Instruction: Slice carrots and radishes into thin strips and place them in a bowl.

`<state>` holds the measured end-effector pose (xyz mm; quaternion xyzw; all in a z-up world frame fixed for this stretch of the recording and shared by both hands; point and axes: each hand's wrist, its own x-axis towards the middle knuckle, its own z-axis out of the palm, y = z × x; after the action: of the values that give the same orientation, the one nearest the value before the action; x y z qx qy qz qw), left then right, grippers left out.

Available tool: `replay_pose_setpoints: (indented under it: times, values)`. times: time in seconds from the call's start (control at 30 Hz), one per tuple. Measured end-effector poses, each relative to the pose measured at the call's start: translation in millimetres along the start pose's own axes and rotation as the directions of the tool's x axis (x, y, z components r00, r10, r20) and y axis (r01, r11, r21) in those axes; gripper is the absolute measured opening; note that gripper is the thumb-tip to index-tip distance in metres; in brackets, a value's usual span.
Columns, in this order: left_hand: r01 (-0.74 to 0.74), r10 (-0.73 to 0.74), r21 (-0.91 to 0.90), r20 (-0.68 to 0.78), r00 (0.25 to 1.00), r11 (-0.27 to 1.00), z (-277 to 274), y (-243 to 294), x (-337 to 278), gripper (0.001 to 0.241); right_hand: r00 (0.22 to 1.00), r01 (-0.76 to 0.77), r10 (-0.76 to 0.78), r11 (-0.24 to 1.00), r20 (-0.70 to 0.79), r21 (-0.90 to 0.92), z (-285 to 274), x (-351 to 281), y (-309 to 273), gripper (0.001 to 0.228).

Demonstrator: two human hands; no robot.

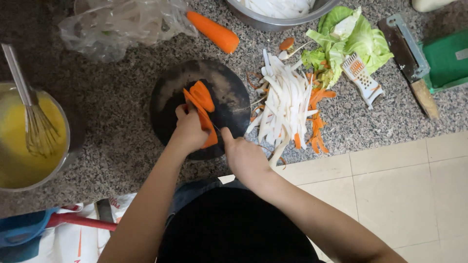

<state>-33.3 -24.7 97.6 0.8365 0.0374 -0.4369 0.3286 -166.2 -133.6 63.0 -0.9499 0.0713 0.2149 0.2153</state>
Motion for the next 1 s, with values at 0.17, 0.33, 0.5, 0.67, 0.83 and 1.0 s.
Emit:
replay_pose_setpoints:
  times: [0.17,0.33,0.5,0.67,0.83,1.0]
  values:
    - [-0.012,0.012,-0.018,0.013,1.000,1.000,-5.5,10.5,-10.7,0.092,0.998,-0.022,0.021,1.000,0.056,0.020,-3.0,0.8,-5.7,0.043]
    - [-0.073,0.070,0.075,0.043,0.997,0.995,-8.7,11.8,-15.2,0.085,0.988,-0.071,0.066,0.997,0.138,0.037,-1.9,13.2,-1.9,0.039]
    - [-0.098,0.090,0.123,0.070,0.993,0.988,-11.6,15.8,-21.1,0.080,0.989,-0.068,0.060,0.996,0.133,0.054,5.9,25.2,4.4,0.039]
    - [-0.135,0.130,0.078,0.070,0.989,0.988,-9.1,4.2,-12.4,0.089,0.988,-0.057,0.045,0.995,0.150,0.076,6.8,37.8,5.5,0.044]
    - [-0.184,0.178,0.139,0.057,0.982,0.973,0.6,-26.7,15.2,0.090,0.991,-0.023,0.003,0.988,0.132,0.150,21.4,53.9,9.5,0.048]
    - [-0.203,0.201,0.118,0.030,0.979,0.972,2.6,-37.2,21.8,0.094,0.989,-0.011,-0.005,0.994,0.145,0.110,37.3,68.4,18.2,0.052]
